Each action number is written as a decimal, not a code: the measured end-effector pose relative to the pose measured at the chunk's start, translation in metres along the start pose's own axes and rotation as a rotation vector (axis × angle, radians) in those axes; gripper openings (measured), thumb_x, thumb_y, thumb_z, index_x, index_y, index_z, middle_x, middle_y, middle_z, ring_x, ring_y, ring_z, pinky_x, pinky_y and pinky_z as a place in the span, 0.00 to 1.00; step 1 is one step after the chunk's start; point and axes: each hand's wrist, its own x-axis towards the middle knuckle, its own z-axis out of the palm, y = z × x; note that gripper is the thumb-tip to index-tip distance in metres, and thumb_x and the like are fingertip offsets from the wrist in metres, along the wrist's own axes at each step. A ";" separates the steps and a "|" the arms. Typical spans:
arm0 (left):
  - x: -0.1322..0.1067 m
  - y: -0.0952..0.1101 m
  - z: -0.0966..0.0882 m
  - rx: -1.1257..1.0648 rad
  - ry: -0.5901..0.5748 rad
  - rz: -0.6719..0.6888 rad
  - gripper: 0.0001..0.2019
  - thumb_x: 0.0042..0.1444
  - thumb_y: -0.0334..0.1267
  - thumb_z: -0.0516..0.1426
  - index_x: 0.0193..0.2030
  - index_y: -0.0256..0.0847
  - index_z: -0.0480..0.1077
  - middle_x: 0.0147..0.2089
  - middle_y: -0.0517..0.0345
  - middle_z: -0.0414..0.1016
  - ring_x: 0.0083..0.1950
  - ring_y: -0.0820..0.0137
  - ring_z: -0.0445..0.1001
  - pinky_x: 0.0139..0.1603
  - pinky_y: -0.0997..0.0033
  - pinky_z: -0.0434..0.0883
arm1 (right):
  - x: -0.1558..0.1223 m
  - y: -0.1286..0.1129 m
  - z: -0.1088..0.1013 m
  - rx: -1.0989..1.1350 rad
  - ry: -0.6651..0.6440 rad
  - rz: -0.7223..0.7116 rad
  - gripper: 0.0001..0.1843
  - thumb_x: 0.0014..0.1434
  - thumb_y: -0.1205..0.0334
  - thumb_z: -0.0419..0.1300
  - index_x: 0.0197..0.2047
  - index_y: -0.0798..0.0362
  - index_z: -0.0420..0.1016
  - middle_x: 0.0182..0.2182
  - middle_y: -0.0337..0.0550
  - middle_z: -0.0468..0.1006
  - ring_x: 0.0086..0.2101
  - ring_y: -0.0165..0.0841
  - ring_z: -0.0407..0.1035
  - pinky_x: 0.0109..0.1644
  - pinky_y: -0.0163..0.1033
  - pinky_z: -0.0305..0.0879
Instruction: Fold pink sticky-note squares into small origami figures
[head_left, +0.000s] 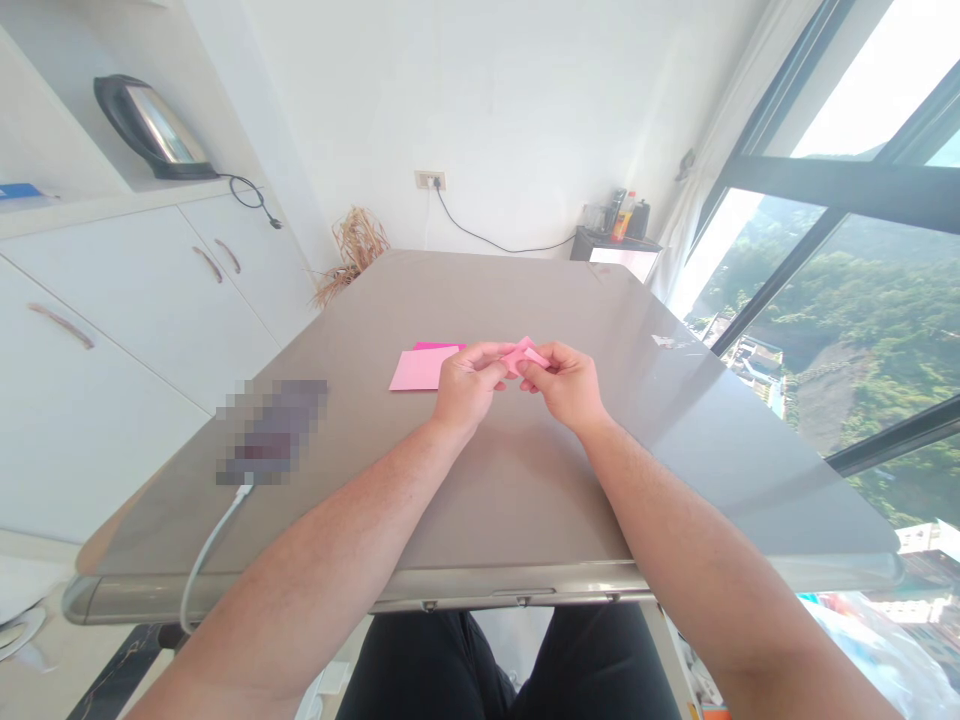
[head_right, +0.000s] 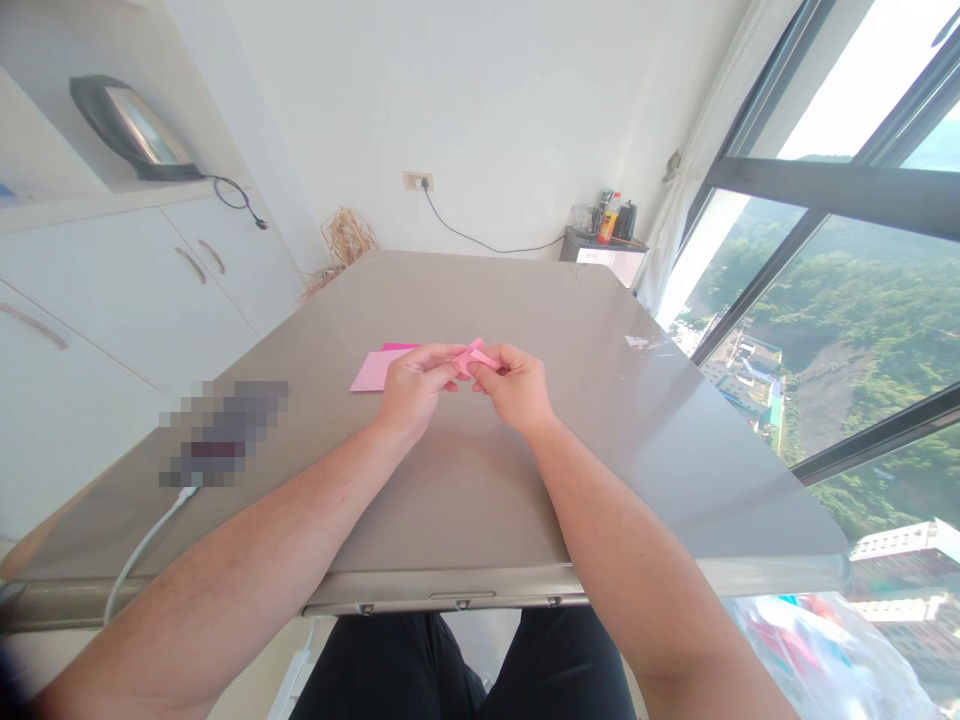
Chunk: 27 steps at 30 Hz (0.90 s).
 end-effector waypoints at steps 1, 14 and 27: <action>0.000 0.000 0.000 -0.003 0.001 0.000 0.09 0.50 0.35 0.62 0.39 0.44 0.80 0.36 0.58 0.82 0.38 0.67 0.80 0.36 0.70 0.73 | 0.000 0.000 0.000 0.005 -0.001 -0.001 0.10 0.53 0.53 0.69 0.31 0.50 0.77 0.23 0.37 0.77 0.26 0.32 0.73 0.33 0.39 0.70; 0.003 0.001 -0.005 0.028 0.060 0.037 0.12 0.51 0.34 0.59 0.41 0.43 0.81 0.41 0.55 0.83 0.40 0.65 0.81 0.33 0.71 0.72 | 0.003 -0.003 -0.008 0.244 -0.112 0.002 0.14 0.54 0.61 0.63 0.43 0.52 0.82 0.32 0.43 0.84 0.36 0.37 0.80 0.39 0.43 0.76; 0.000 0.003 0.000 0.040 0.043 0.075 0.08 0.50 0.36 0.63 0.38 0.42 0.81 0.35 0.56 0.83 0.37 0.65 0.82 0.32 0.72 0.75 | 0.005 0.000 -0.007 0.249 -0.078 0.045 0.09 0.52 0.61 0.64 0.37 0.50 0.83 0.29 0.41 0.84 0.33 0.36 0.79 0.37 0.41 0.75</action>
